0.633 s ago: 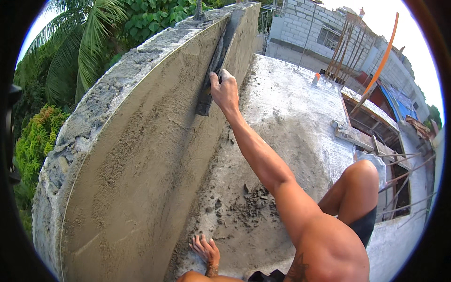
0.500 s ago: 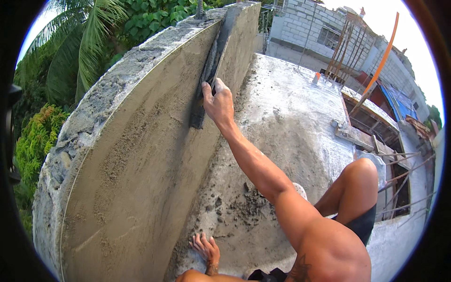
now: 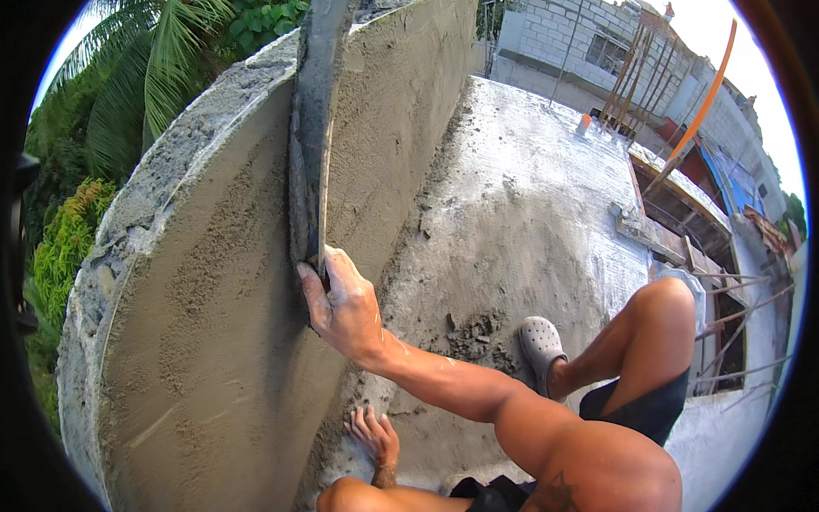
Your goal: The person uses a trowel to smooth wet cement on a curved wall, repeatedly scraping and leveling the surface. The person moves along the wall, applying and refining the plaster finish.
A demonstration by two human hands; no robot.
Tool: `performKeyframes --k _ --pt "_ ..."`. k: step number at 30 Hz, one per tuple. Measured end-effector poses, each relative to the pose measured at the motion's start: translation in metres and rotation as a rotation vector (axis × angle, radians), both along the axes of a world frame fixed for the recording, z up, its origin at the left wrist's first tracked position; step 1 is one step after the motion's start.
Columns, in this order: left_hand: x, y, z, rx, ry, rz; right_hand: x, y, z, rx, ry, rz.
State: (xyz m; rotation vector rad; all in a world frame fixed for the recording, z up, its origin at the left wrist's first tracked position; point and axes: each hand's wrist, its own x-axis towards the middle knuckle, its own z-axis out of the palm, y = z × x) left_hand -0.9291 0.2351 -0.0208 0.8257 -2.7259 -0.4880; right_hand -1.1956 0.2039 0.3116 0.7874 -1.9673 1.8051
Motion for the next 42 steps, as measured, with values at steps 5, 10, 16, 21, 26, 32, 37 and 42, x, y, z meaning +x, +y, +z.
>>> performKeyframes --k 5,10,16,21,26,32,37,42 --pt "-0.004 -0.002 0.005 0.006 -0.011 -0.004 -0.016 0.048 -0.052 0.066 -0.073 -0.096" --pt "-0.003 -0.003 -0.002 0.009 0.006 -0.006 -0.166 0.073 -0.082 0.130 -0.123 -0.253" --pt "-0.002 -0.003 -0.011 0.021 -0.007 0.011 -0.184 0.037 -0.088 0.202 -0.122 -0.199" --pt "-0.003 -0.004 -0.005 0.048 0.039 0.015 -0.089 0.023 -0.100 0.195 -0.192 -0.109" --pt "-0.010 -0.004 0.013 -0.071 0.101 0.019 0.007 0.012 -0.108 0.298 -0.361 0.033" --pt "-0.005 -0.007 0.007 0.081 0.071 0.025 0.116 -0.005 -0.126 0.240 -0.316 0.126" --pt "-0.003 -0.005 -0.005 0.016 0.065 0.014 0.179 -0.005 -0.135 0.364 -0.483 0.316" --pt "-0.006 -0.003 -0.003 -0.003 0.058 -0.005 0.182 0.020 -0.142 0.325 -0.319 0.437"
